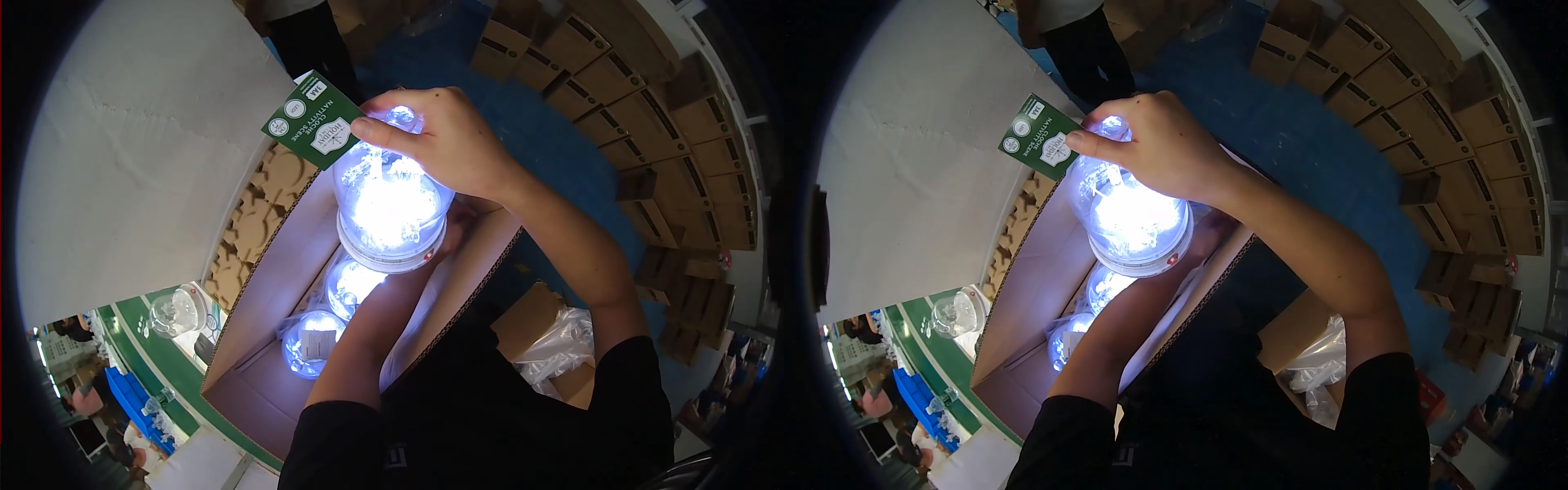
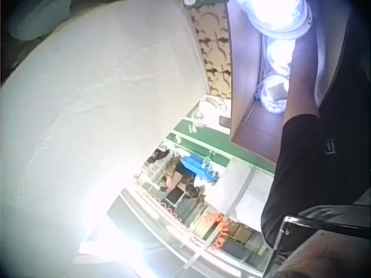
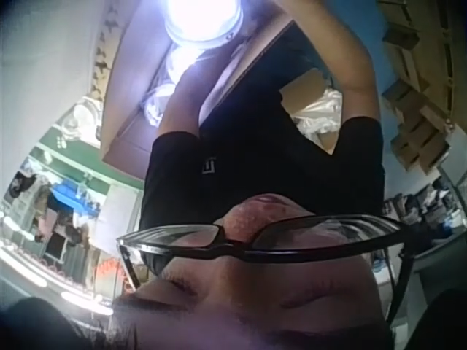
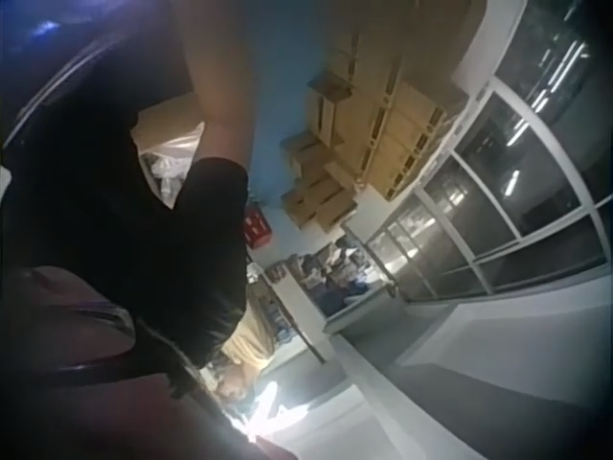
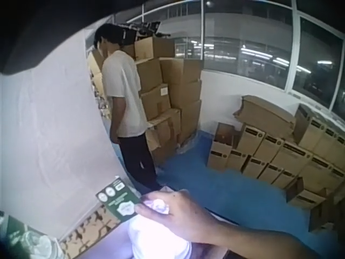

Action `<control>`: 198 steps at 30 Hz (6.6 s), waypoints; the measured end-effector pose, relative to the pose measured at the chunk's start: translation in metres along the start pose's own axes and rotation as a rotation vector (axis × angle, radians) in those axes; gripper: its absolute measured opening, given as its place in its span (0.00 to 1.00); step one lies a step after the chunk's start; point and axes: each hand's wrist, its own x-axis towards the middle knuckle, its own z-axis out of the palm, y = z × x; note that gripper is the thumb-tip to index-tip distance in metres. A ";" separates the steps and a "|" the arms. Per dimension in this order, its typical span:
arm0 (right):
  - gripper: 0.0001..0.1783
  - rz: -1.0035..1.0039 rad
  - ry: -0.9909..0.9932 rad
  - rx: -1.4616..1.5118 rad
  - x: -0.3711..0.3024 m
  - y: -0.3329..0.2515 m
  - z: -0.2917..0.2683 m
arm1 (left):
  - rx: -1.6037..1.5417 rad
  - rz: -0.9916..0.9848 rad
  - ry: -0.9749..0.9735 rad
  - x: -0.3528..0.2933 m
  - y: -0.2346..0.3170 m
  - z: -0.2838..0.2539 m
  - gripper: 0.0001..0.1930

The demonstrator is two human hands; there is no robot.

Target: Packing LED dome lights into a cardboard shipping box with protective trays and plastic bags.

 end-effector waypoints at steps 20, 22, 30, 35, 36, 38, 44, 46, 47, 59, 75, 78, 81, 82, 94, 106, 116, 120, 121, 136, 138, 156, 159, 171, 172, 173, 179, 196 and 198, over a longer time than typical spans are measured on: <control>0.25 -0.157 -0.459 -0.245 -0.010 -0.030 -0.007 | 0.584 0.182 0.116 -0.053 -0.163 -0.101 0.34; 0.26 -0.287 -0.453 -0.332 -0.015 -0.028 0.000 | 0.645 0.209 0.182 -0.042 -0.186 -0.100 0.35; 0.26 0.026 -0.604 -0.636 -0.012 -0.016 0.018 | 0.377 -0.158 0.038 -0.087 -0.087 -0.140 0.43; 0.24 0.131 -0.766 -0.727 0.005 0.014 0.054 | 0.452 -0.058 0.104 -0.098 -0.091 -0.146 0.43; 0.24 0.122 -0.776 -0.728 0.005 0.013 0.064 | 0.445 -0.063 0.112 -0.099 -0.102 -0.146 0.43; 0.28 0.031 -0.743 -0.880 0.000 0.012 0.077 | 0.400 0.004 0.136 -0.101 -0.108 -0.146 0.42; 0.24 0.099 -0.727 -0.822 -0.027 0.044 0.073 | 0.436 -0.012 0.109 -0.099 -0.102 -0.142 0.40; 0.23 0.054 -0.736 -0.736 -0.031 0.047 0.084 | 0.463 0.019 0.214 -0.099 -0.130 -0.141 0.35; 0.23 0.114 -0.826 -0.709 -0.035 0.051 0.081 | 0.492 0.092 0.167 -0.098 -0.126 -0.141 0.32; 0.29 0.126 -1.188 -0.705 -0.016 0.060 0.077 | 0.684 0.074 0.049 -0.218 -0.039 -0.158 0.28; 0.16 -0.117 -1.072 -0.603 0.002 0.053 0.084 | 0.665 0.334 0.724 -0.183 -0.012 -0.123 0.11; 0.14 0.054 -1.211 -0.534 0.008 0.049 0.077 | 0.449 0.254 0.545 -0.179 -0.012 -0.126 0.10; 0.14 0.011 -1.198 -0.354 0.011 0.059 0.073 | 0.077 0.065 0.314 -0.174 -0.012 -0.117 0.13; 0.14 0.041 -1.216 -0.335 0.014 0.061 0.073 | -0.104 0.022 0.294 -0.172 -0.013 -0.112 0.15; 0.27 -0.058 -1.273 -0.572 -0.010 0.028 0.074 | -0.360 -0.292 -0.009 -0.184 -0.018 -0.062 0.20; 0.29 -0.181 -1.713 -0.870 -0.040 0.053 0.077 | 1.025 0.268 0.259 -0.275 -0.014 -0.115 0.21; 0.24 -0.130 -0.981 -0.418 -0.007 -0.041 0.012 | 0.996 0.348 0.326 -0.232 -0.060 -0.093 0.24; 0.26 -0.307 -0.451 -0.272 -0.025 -0.026 -0.024 | 0.898 0.206 0.436 -0.230 -0.068 -0.087 0.28; 0.28 -0.377 -0.227 -0.336 -0.029 -0.021 -0.031 | 0.886 0.216 0.469 -0.234 -0.067 -0.086 0.29; 0.31 0.531 -0.217 0.036 -0.077 0.042 -0.063 | 0.089 -0.013 1.386 -0.525 -0.042 -0.109 0.19; 0.31 0.527 -0.271 0.037 -0.073 0.042 -0.061 | 0.041 -0.081 1.587 -0.530 -0.050 -0.100 0.22; 0.24 0.335 -0.521 -0.330 -0.002 0.026 -0.053 | 0.067 -0.446 1.317 -0.495 -0.035 -0.059 0.32; 0.22 0.272 -0.570 -0.347 0.020 0.037 -0.054 | -0.113 -0.612 1.358 -0.488 -0.022 -0.035 0.34; 0.18 -0.128 -0.726 -0.223 0.071 0.050 -0.038 | -0.323 -0.640 1.754 -0.434 -0.013 0.132 0.35; 0.18 -0.174 -0.734 -0.195 0.075 0.052 -0.036 | -0.335 -0.644 1.790 -0.425 -0.014 0.146 0.35; 0.18 -0.204 -0.762 -0.192 0.075 0.052 -0.039 | -0.405 -0.591 1.832 -0.420 -0.011 0.161 0.35; 0.19 -0.227 -0.871 -0.416 0.079 0.046 -0.033 | -0.611 -0.363 2.127 -0.391 0.016 0.198 0.26; 0.15 -0.964 -1.490 -1.136 0.086 0.000 0.121 | -1.106 -1.072 2.410 -0.127 -0.108 0.512 0.10; 0.17 -0.984 -1.713 -1.443 0.094 0.050 0.165 | -1.102 -1.259 2.166 -0.108 -0.114 0.531 0.09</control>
